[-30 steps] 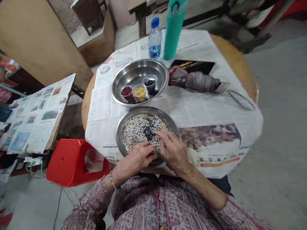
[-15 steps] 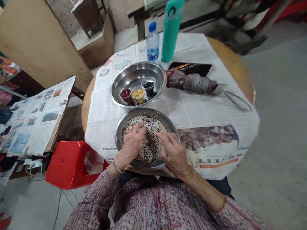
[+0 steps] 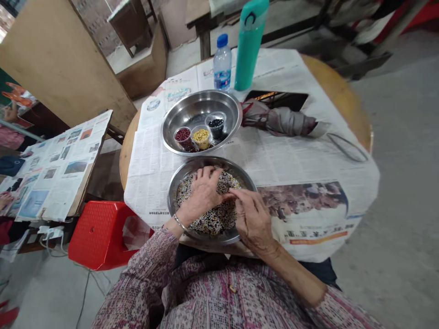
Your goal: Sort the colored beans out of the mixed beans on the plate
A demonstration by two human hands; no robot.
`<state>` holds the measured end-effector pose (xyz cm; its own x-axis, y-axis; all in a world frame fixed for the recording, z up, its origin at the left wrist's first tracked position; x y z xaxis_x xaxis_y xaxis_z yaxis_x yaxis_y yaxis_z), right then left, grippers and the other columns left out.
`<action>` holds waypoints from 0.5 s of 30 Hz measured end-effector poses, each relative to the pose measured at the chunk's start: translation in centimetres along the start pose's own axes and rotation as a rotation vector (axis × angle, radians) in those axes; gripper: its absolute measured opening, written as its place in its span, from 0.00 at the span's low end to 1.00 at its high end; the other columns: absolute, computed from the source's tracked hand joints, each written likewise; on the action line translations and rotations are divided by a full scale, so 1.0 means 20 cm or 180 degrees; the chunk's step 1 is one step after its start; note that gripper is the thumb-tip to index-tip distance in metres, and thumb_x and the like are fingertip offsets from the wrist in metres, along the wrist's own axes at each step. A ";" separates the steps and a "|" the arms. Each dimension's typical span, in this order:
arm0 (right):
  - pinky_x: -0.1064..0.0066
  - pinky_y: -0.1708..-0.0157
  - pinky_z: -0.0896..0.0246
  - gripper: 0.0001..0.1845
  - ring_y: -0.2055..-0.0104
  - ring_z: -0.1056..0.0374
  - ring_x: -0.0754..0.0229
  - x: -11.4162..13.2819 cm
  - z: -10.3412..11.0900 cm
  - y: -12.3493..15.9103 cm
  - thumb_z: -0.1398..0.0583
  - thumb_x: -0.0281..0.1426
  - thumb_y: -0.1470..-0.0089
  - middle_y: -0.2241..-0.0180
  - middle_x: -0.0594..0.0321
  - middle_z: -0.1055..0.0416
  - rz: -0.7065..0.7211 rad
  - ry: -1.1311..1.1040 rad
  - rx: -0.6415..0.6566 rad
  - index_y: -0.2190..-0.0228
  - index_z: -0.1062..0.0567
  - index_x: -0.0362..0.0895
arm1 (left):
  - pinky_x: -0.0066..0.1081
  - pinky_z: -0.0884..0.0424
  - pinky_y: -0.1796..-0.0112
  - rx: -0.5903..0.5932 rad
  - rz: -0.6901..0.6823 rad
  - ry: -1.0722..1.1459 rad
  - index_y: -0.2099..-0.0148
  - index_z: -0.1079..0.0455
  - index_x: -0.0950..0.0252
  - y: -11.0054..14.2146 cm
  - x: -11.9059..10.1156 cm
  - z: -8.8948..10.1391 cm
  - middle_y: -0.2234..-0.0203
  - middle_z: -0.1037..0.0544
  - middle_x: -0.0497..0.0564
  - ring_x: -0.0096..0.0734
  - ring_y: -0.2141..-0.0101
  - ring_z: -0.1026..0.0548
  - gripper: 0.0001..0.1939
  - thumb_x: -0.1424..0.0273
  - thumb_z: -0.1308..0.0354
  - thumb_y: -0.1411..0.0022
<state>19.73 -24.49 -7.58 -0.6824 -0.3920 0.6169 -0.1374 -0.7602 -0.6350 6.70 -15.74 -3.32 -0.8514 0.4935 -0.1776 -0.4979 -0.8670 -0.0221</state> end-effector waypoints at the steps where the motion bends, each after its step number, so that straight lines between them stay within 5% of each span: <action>1: 0.55 0.54 0.30 0.19 0.54 0.28 0.51 0.00 0.00 0.00 0.48 0.26 0.36 0.56 0.53 0.26 -0.0019 -0.0006 -0.0077 0.47 0.29 0.48 | 0.44 0.30 0.49 0.0050 -0.0223 0.0022 0.38 0.38 0.66 -0.01 -0.02 -0.01 0.43 0.32 0.59 0.49 0.46 0.32 0.32 0.54 0.37 0.37; 9: 0.59 0.59 0.31 0.13 0.60 0.29 0.54 -0.02 0.01 0.01 0.49 0.31 0.35 0.61 0.56 0.26 -0.0082 -0.0101 -0.0106 0.53 0.28 0.48 | 0.42 0.30 0.48 0.0829 -0.1399 0.0234 0.46 0.29 0.63 0.07 -0.09 -0.02 0.49 0.26 0.54 0.43 0.49 0.30 0.15 0.67 0.43 0.33; 15: 0.58 0.58 0.31 0.13 0.59 0.28 0.53 -0.01 0.01 0.01 0.49 0.31 0.36 0.62 0.56 0.25 -0.0238 -0.0061 0.0116 0.55 0.27 0.48 | 0.40 0.28 0.52 0.0606 -0.1302 -0.0067 0.56 0.26 0.65 0.19 0.02 0.03 0.59 0.24 0.54 0.41 0.55 0.27 0.07 0.74 0.46 0.32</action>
<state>19.95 -24.73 -7.78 -0.6573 -0.3431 0.6710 -0.1610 -0.8059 -0.5698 4.38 -18.91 -2.78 -0.5805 0.7959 -0.1717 -0.8139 -0.5731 0.0954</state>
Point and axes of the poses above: each hand's wrist, its own y-axis away from the middle knuckle, its own z-axis out of the back of the hand, x = y × z, the point moved 1 cm from there along -y, towards the middle knuckle
